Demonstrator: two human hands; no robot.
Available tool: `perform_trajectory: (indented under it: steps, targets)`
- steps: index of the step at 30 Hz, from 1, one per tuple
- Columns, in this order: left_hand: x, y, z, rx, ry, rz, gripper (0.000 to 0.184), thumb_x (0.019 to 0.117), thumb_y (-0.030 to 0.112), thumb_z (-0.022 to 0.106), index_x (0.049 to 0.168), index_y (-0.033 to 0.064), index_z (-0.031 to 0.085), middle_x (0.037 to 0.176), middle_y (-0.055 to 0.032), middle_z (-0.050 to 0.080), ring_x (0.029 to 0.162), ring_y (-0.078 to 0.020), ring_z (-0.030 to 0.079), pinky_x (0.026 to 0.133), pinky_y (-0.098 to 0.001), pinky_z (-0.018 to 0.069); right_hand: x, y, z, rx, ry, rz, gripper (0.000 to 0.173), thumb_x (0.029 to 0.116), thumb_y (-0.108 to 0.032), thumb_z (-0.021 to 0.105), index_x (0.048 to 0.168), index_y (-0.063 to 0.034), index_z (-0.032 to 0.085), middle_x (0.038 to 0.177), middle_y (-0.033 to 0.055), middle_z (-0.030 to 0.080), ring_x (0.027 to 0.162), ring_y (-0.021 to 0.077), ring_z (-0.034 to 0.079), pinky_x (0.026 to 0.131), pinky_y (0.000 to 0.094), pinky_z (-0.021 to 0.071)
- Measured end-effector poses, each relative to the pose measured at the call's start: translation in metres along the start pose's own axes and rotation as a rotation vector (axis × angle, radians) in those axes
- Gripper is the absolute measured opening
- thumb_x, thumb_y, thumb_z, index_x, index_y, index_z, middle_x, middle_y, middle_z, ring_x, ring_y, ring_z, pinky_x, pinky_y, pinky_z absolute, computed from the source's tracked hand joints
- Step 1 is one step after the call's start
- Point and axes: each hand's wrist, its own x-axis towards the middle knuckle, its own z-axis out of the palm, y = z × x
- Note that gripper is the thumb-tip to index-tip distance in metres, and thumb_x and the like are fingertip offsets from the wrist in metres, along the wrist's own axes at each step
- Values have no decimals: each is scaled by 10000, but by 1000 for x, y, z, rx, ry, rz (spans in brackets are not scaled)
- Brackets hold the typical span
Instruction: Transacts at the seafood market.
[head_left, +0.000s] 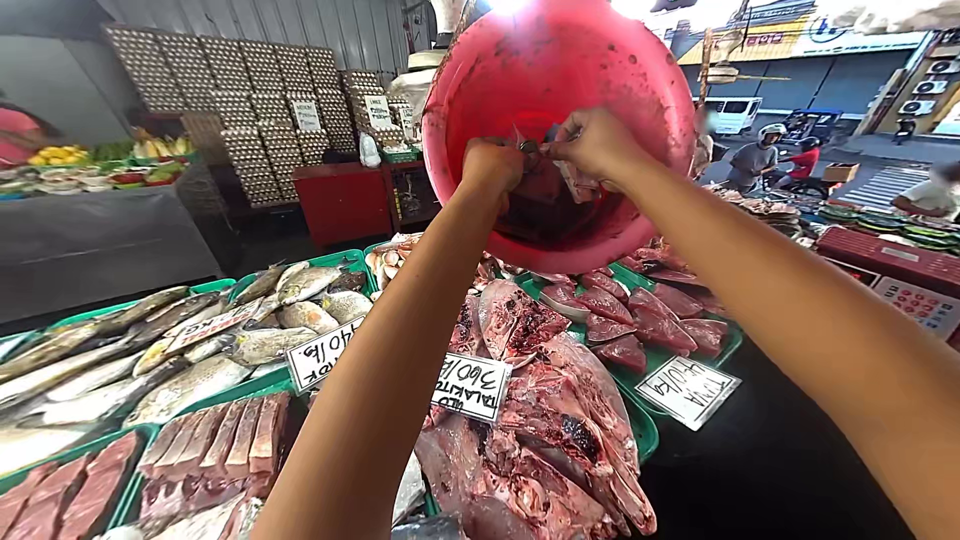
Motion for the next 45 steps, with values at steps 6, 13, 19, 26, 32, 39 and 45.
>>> perform_trajectory:
  steps: [6, 13, 19, 26, 32, 39, 45]
  targets:
    - [-9, 2, 2, 18, 53, 80, 174, 906, 15, 719, 1072, 1, 669, 994, -122, 678, 889, -181, 645, 808, -372, 534, 6, 7, -7, 2, -42, 56, 263, 962, -165, 725, 1142, 20, 672, 1065, 202, 669, 931, 291, 625, 841, 502, 494]
    - [-19, -4, 12, -326, 175, 277, 181, 931, -13, 682, 1103, -47, 639, 991, -119, 658, 875, -129, 637, 832, -295, 537, -5, 1, -8, -155, 78, -183, 229, 1013, -62, 591, 1215, 39, 625, 997, 228, 666, 834, 325, 664, 770, 500, 540]
    - [-24, -6, 16, -575, 202, 336, 163, 930, -43, 668, 1083, -52, 613, 954, -93, 639, 832, -107, 646, 802, -257, 562, -19, 7, 32, -245, -527, -549, 161, 912, -92, 732, 1032, 14, 730, 934, 160, 703, 856, 263, 669, 802, 476, 535]
    - [-31, -6, 10, -593, 165, 292, 138, 928, -51, 663, 1059, -42, 620, 924, -92, 637, 787, -118, 649, 759, -266, 573, -31, -19, 46, -1128, -740, -290, 195, 989, -93, 612, 1048, 76, 689, 1089, 287, 658, 1056, 486, 626, 849, 655, 482]
    - [-31, -4, 11, -590, 98, 288, 133, 925, -56, 669, 1047, -55, 617, 898, -95, 653, 759, -115, 661, 759, -270, 583, -25, -13, 42, -1176, -822, -197, 241, 993, -183, 621, 1017, 48, 685, 1000, 262, 667, 973, 455, 646, 788, 658, 472]
    - [-32, -2, 20, -485, 79, 315, 146, 915, -47, 685, 1052, -57, 637, 922, -108, 663, 779, -127, 674, 772, -285, 587, -55, -16, 14, -862, -619, 24, 267, 1041, -56, 527, 1185, 147, 624, 1210, 340, 621, 1174, 493, 589, 999, 622, 427]
    - [-40, -5, 40, -491, 30, 308, 133, 919, -40, 688, 1044, -60, 649, 901, -110, 659, 753, -119, 659, 746, -271, 580, -58, -18, 1, -966, -718, -126, 261, 1019, -98, 601, 1162, 116, 646, 1151, 312, 642, 1107, 477, 613, 936, 634, 447]
